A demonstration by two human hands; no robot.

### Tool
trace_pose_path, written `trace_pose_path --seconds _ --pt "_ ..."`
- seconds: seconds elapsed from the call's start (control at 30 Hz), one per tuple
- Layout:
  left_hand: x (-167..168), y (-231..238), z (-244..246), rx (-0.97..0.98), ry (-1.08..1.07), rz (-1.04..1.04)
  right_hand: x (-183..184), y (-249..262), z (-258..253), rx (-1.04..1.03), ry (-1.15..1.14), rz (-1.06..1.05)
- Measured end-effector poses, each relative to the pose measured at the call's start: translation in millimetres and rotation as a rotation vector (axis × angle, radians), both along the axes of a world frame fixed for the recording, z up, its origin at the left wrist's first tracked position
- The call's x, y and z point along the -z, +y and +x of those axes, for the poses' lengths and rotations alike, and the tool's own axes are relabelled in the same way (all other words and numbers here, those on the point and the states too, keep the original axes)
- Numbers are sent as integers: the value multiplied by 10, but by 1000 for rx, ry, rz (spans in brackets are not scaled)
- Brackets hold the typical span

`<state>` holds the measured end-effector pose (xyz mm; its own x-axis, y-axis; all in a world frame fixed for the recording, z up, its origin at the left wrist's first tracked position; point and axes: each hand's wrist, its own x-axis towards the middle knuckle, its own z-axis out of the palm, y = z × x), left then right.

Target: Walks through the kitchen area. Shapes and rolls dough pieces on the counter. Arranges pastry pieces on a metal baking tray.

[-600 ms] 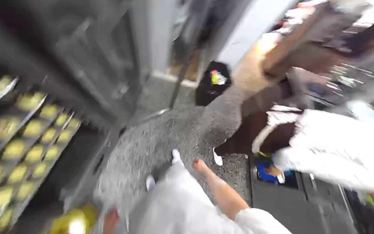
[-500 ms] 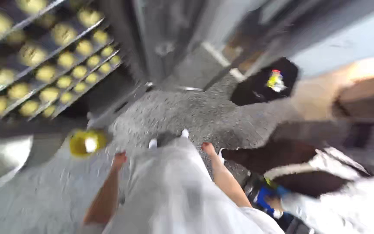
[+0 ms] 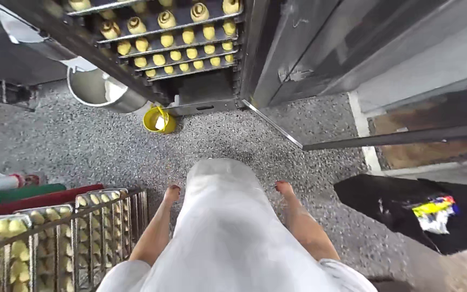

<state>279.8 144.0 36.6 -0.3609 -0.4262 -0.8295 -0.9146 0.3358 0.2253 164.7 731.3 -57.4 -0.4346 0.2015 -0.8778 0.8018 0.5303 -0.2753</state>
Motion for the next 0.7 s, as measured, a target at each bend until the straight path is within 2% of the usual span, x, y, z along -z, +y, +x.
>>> trace_pose_path --seconds 0.1,0.23,0.37,0.47,0.6,0.7 --pt "18 105 312 -162 -24 9 -106 -105 -474 -79 65 -13" --pt "60 162 505 -294 -84 -16 -149 -486 -991 -180 135 -39" --pt "116 134 512 -279 -111 1 -240 -828 -1139 -311 156 -79" --pt "23 59 255 -262 -88 22 -379 -953 -1205 -359 175 -118" --pt "52 8 -103 -301 91 7 -462 -713 -1141 -434 166 -69" --pt "166 137 -275 -436 304 57 -642 -424 -1061 -629 88 38"
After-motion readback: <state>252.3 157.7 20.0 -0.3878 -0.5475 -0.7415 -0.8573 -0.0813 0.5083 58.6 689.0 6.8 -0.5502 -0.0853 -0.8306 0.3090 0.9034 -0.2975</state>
